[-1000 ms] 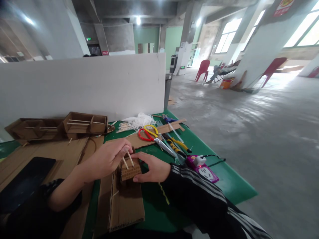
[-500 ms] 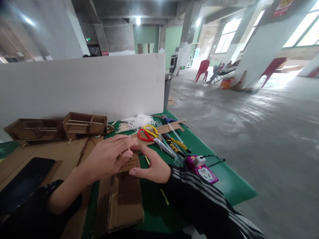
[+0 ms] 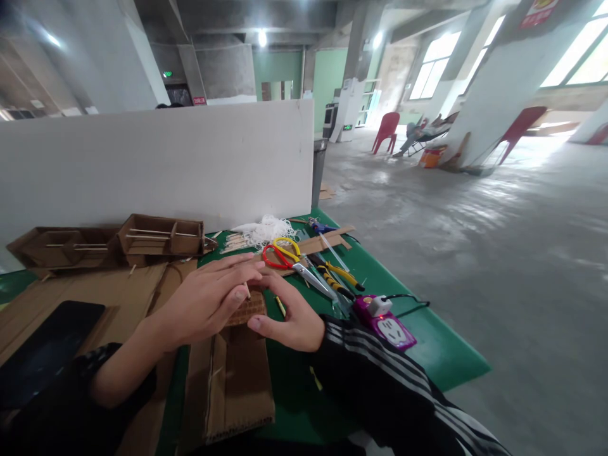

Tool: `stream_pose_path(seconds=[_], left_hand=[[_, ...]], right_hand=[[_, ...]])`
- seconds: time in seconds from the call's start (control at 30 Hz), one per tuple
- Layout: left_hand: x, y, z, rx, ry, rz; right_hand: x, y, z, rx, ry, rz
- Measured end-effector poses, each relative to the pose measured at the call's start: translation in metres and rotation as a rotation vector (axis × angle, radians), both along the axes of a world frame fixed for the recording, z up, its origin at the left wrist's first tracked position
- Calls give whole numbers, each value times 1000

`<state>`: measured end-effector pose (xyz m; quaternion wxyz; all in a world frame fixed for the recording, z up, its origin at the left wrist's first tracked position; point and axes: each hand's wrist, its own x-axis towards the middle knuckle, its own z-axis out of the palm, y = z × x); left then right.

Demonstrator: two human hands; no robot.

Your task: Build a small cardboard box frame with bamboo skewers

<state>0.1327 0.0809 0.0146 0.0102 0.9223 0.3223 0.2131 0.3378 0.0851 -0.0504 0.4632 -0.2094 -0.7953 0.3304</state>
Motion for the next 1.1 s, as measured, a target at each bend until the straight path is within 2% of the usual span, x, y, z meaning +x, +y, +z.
stream_pose_path(seconds=[0.2, 0.5, 0.73, 0.8, 0.9, 1.1], left_hand=[[2, 3, -4, 6, -4, 45], [4, 2, -3, -6, -23, 41], [4, 1, -3, -16, -29, 48], [4, 1, -2, -22, -29, 48], [4, 1, -2, -28, -31, 43], [5, 1, -1, -32, -46, 17]], right_hand=[[-1, 1, -2, 15, -36, 25], [0, 0, -2, 6, -75, 30], [6, 8, -13, -49, -466, 75], [6, 8, -14, -48, -502, 70], [2, 6, -10, -45, -401, 46], [-6, 1, -2, 15, -33, -66]])
